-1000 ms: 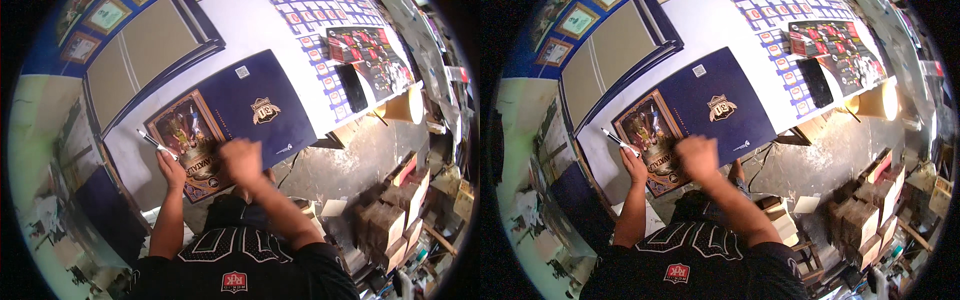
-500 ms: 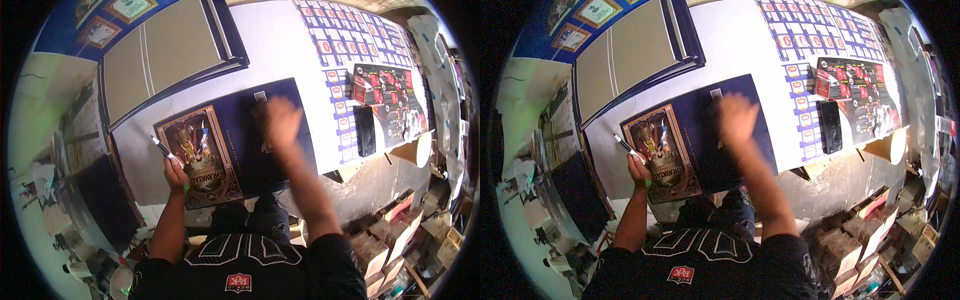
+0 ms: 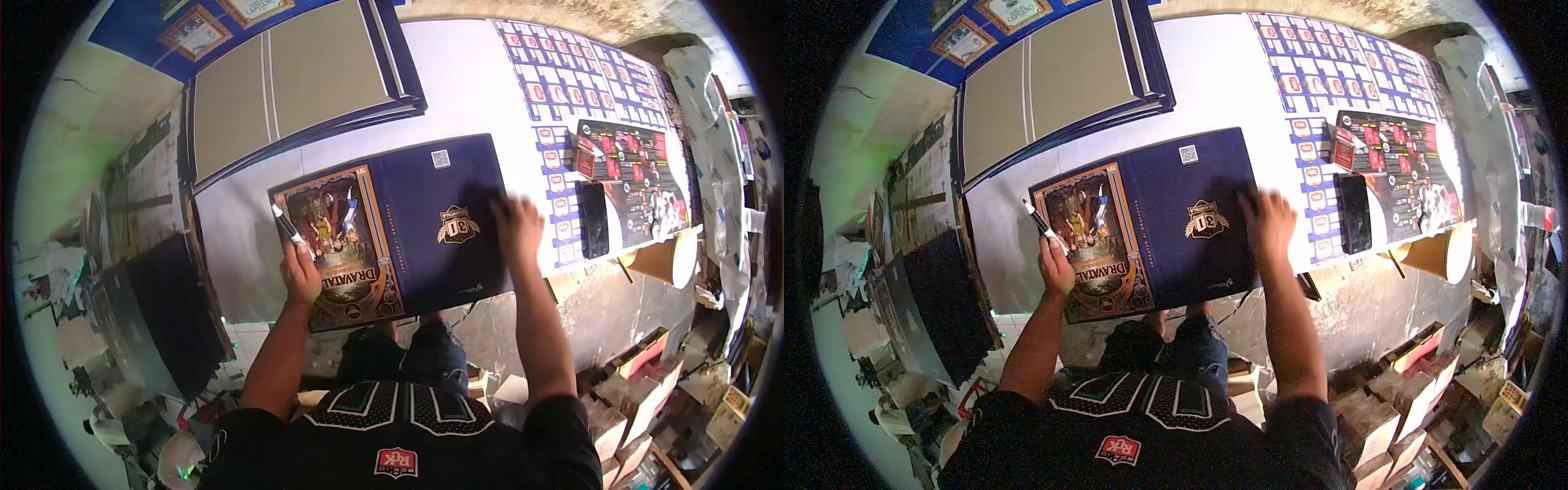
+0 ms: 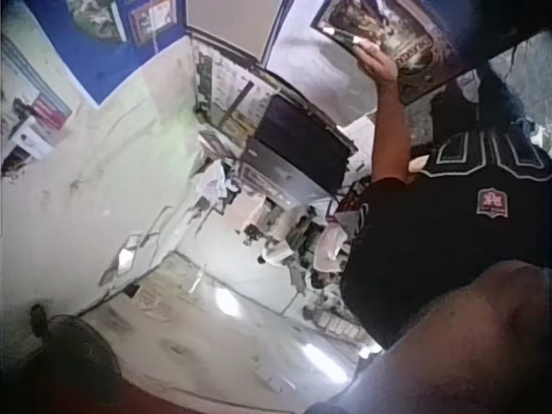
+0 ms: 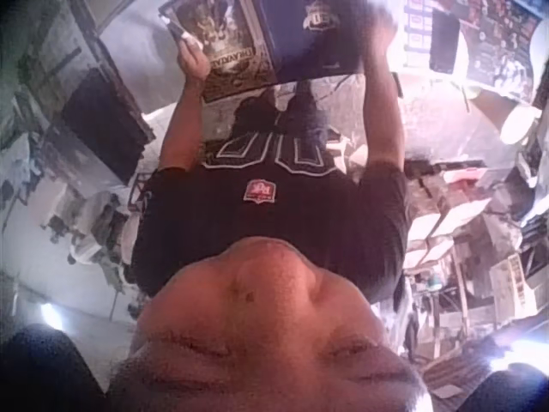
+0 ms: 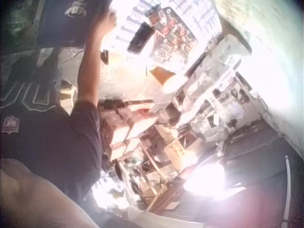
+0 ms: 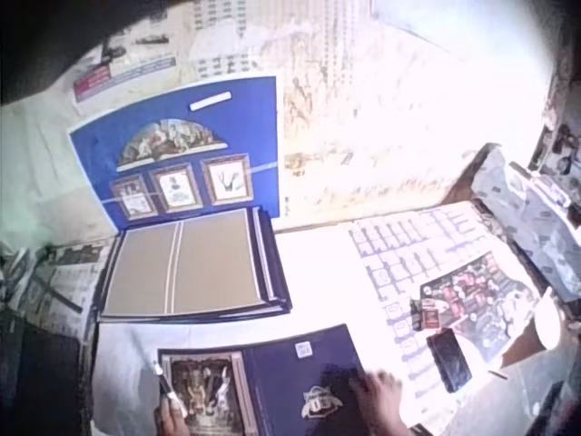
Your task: The person marks the edges of booklets using a marker, wipes the surfaces by hand, and stacks the booklets on a table.
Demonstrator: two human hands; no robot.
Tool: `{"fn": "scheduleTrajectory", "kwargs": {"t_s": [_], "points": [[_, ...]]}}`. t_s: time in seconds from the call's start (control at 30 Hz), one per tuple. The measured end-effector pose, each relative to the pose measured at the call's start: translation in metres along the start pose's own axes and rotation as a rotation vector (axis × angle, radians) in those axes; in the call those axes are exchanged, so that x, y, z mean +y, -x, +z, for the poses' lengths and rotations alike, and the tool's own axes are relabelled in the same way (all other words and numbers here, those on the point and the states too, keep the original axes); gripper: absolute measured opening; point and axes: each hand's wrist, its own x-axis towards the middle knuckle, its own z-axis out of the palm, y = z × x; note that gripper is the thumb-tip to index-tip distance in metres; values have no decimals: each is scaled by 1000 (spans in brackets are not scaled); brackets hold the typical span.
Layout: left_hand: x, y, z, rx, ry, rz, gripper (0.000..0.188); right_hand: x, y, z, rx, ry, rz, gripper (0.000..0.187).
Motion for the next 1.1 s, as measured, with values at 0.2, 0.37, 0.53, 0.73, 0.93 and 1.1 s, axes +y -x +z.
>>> {"fn": "scheduleTrajectory", "kwargs": {"t_s": [0.2, 0.37, 0.53, 0.73, 0.93, 1.1], "points": [[-2, 5, -1, -35, 52, -20, 30, -10, -70, -7, 28, -110, -8, 27], [-2, 5, -11, -47, 38, -4, 32, 2, -14, -12, -44, -154, -38, 26], [-5, -1, 3, -145, -30, -34, 38, -6, -99, -5, 31, -176, -118, 23], [-13, 14, -8, -65, -216, -84, 39, 7, -8, -18, -125, 32, -162, 36], [-70, 30, -1, -15, -104, -208, 43, -9, -114, 2, 66, -186, -191, 25], [-20, 17, -11, -114, -332, -135, 33, 9, -43, -12, -52, -206, -90, 32]]}}
